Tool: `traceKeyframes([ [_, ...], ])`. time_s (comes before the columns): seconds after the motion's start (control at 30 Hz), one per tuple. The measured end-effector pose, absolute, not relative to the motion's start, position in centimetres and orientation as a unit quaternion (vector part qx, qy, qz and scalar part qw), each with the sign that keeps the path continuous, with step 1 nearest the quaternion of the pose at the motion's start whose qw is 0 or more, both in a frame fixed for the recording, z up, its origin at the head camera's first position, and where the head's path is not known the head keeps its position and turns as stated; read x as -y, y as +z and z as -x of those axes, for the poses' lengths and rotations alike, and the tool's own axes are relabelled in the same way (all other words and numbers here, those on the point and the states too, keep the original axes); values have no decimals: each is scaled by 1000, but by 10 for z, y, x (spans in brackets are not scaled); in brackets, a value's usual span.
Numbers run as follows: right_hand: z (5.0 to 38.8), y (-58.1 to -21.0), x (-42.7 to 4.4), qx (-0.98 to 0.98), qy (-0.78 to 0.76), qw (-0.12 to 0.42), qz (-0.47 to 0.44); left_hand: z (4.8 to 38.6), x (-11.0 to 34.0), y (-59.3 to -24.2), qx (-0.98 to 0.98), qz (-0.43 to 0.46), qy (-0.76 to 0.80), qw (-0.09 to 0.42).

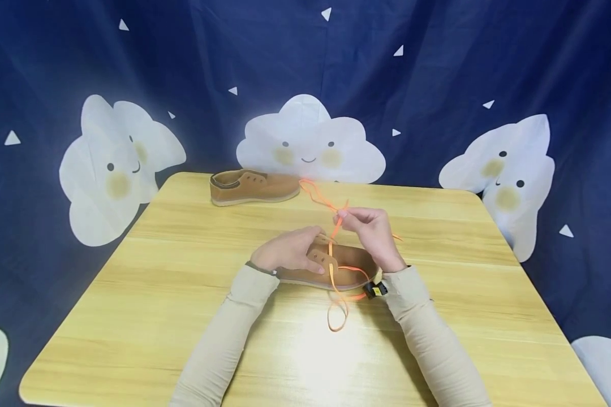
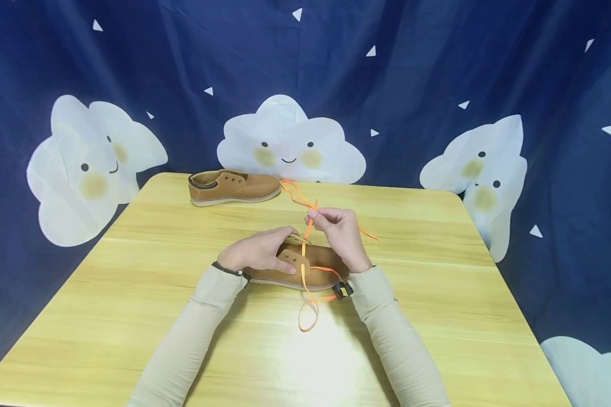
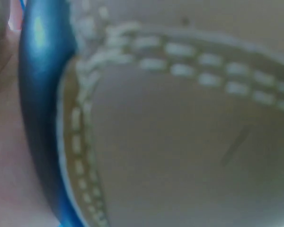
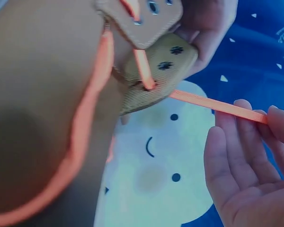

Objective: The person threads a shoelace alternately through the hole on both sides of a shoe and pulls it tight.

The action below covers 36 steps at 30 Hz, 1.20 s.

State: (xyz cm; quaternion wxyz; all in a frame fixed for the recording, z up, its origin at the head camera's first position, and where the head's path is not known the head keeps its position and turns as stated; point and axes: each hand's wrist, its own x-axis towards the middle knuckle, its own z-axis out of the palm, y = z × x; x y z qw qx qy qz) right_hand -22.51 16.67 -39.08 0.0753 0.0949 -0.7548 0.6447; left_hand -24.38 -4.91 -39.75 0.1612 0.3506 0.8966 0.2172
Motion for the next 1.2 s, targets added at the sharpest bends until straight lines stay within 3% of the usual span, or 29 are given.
traceKeyframes([
  [1.2,159,-318,-160,624,683,279,-258,242,50,-396,-897,-350,216,162],
])
